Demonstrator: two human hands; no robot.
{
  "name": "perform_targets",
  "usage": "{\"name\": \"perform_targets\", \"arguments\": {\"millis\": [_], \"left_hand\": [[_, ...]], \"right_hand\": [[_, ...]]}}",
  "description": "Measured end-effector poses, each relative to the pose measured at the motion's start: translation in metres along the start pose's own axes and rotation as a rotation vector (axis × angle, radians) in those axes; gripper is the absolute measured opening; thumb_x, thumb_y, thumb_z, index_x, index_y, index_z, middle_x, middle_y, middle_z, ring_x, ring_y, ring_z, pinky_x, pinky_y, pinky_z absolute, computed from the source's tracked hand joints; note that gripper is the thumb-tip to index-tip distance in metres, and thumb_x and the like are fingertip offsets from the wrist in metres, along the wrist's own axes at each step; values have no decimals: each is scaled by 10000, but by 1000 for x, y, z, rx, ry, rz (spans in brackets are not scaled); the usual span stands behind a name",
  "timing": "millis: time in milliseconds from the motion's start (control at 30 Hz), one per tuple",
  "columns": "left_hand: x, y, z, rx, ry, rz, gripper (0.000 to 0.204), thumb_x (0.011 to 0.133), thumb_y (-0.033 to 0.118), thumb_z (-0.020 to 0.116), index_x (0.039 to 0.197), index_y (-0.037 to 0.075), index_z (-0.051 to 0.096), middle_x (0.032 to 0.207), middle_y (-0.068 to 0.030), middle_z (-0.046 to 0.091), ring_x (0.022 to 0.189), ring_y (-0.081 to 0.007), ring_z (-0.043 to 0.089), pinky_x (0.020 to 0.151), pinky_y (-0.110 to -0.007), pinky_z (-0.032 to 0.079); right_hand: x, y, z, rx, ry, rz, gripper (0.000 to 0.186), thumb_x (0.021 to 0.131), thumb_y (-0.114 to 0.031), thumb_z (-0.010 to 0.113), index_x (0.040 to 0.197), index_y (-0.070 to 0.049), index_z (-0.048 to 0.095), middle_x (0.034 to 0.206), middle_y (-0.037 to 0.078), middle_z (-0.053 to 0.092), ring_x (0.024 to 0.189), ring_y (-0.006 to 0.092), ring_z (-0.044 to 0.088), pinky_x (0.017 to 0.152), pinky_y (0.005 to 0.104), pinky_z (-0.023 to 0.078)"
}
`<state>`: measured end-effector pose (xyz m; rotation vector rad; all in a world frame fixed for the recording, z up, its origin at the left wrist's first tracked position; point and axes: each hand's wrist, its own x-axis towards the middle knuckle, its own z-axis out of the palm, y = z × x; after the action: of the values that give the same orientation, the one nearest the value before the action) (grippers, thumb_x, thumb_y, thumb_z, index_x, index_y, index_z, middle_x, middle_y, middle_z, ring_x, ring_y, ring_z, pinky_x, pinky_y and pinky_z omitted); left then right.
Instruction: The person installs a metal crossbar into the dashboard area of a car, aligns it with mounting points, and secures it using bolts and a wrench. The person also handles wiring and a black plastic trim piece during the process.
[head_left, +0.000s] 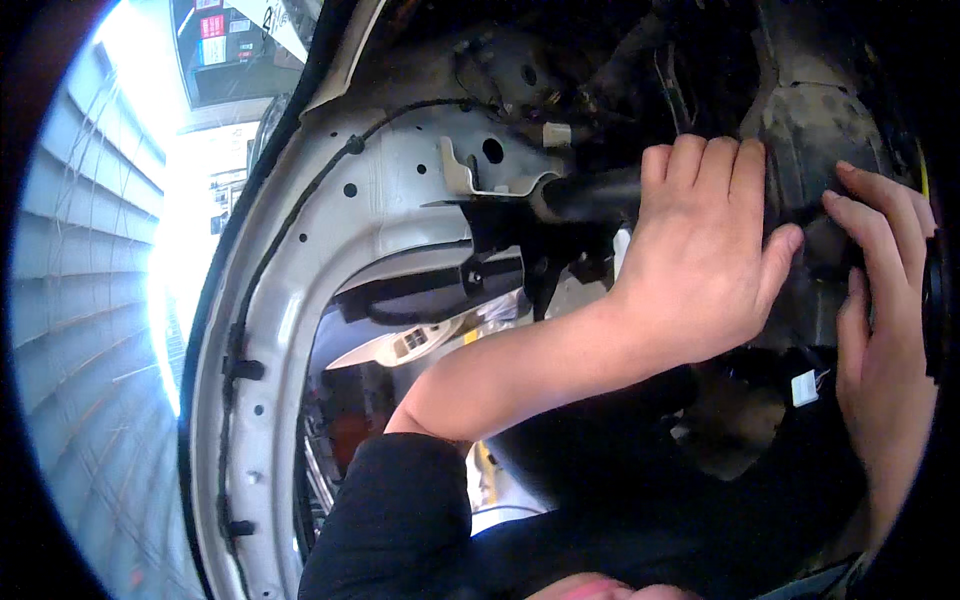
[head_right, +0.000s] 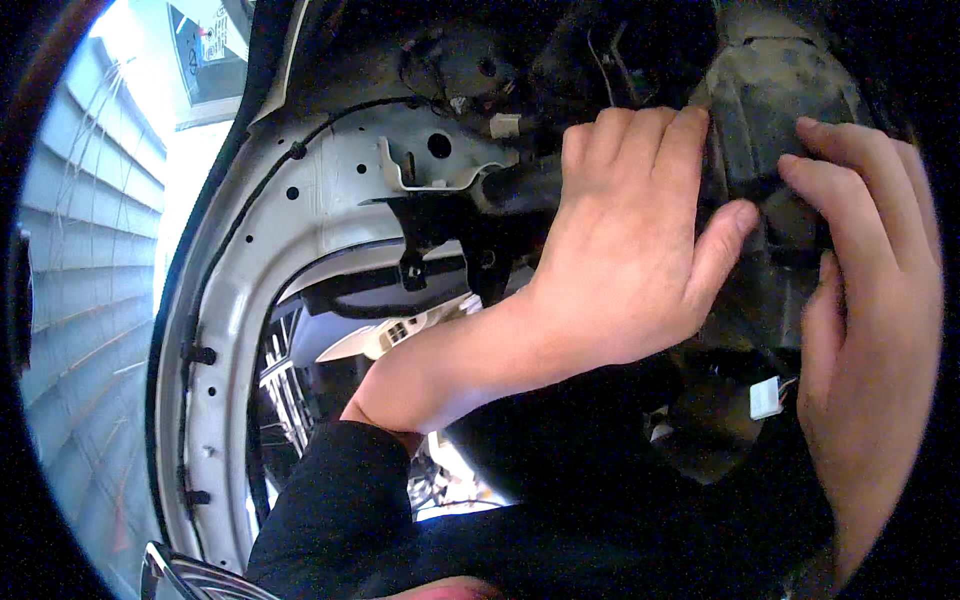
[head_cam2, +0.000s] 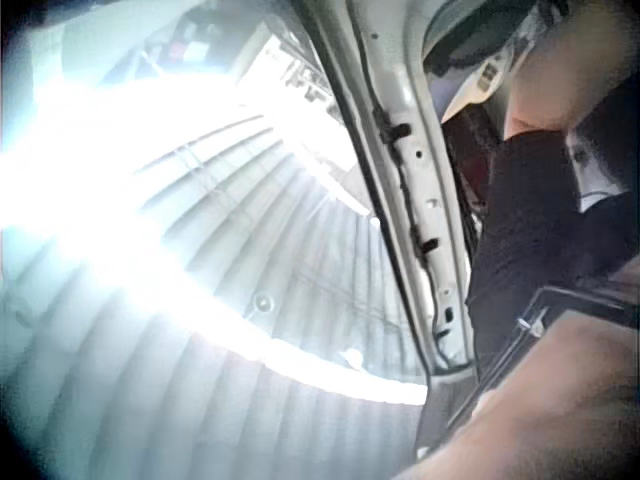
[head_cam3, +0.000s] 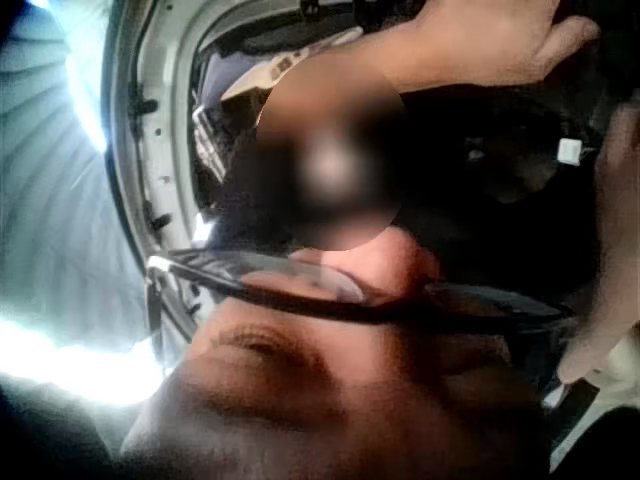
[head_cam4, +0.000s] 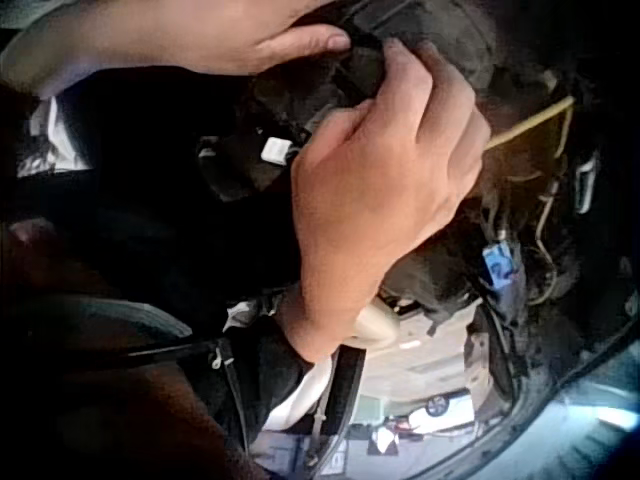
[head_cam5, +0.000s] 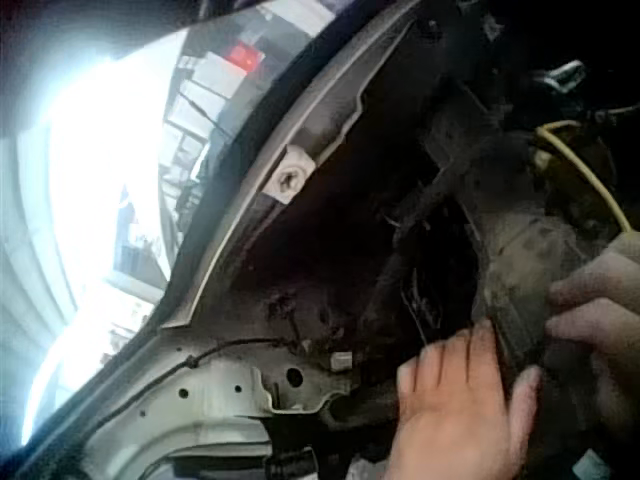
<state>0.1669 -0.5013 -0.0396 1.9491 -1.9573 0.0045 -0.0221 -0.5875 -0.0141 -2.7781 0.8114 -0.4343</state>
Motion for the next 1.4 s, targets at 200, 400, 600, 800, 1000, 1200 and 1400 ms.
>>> {"name": "perform_targets", "arguments": {"millis": [200, 400, 600, 800, 1000, 1200, 1400], "left_hand": [[2, -14, 2, 2, -39, -23, 584, 872, 294, 708, 1253, -115, 536, 1137, -245, 603, 1038, -401, 550, 925, -490, 406], [-30, 16, -36, -89, -13, 89, 596, 870, 244, 747, 1358, -32, 544, 1456, -278, 479, 1308, -443, 504, 1116, -500, 409], [-91, -24, -100, 261, 249, -23, 424, 875, 151, 725, 1276, 43, 637, 1444, -193, 542, 1345, -355, 507, 1124, -446, 391], [-131, -60, -121, 368, 429, -106, 497, 938, 176, 641, 1397, 25, 525, 1527, -220, 453, 1400, -391, 434, 1169, -467, 311], [-145, -99, -88, 138, 399, -95, 596, 1019, 301, 550, 1483, -39, 399, 1594, -249, 322, 1489, -365, 335, 1219, -461, 266], [-144, -112, -75, 307, 452, -10, 457, 1026, 106, 454, 1459, -18, 376, 1569, -288, 322, 1463, -413, 372, 1216, -509, 310], [-133, -128, -52, 334, 714, 162, 500, 934, -58, 417, 1418, 55, 473, 1457, -219, 504, 1370, -423, 514, 1147, -464, 412]], "right_hand": [[3, 4, -6, 48, -50, -53, 455, 871, 111, 555, 1304, -28, 578, 1447, 148, 529, 1412, 331, 454, 1182, 422, 359], [-40, -22, -23, 211, 221, -168, 401, 859, 67, 608, 1250, -24, 612, 1309, 162, 612, 1256, 370, 568, 1083, 468, 434], [-77, -98, 12, 808, -125, -92, 246, 822, -242, 745, 932, -50, 641, 896, 115, 629, 869, 324, 627, 805, 434, 491], [-64, -138, 125, 1077, -201, 567, 699, 936, -456, 694, 1377, 40, 477, 1325, 250, 595, 1229, 390, 593, 1057, 454, 456], [-15, -126, 147, 1333, -147, 492, 372, 1069, -333, 520, 1272, -21, 504, 904, 134, 688, 813, 259, 664, 788, 404, 529], [8, -127, 155, 1762, -328, 515, 289, 1099, -253, 441, 1264, -16, 450, 774, 66, 608, 611, 157, 586, 583, 302, 498], [11, -117, 161, 1753, -408, 481, 439, 1096, -305, 421, 1402, 8, 396, 976, 90, 595, 618, 119, 547, 490, 250, 451]]}}
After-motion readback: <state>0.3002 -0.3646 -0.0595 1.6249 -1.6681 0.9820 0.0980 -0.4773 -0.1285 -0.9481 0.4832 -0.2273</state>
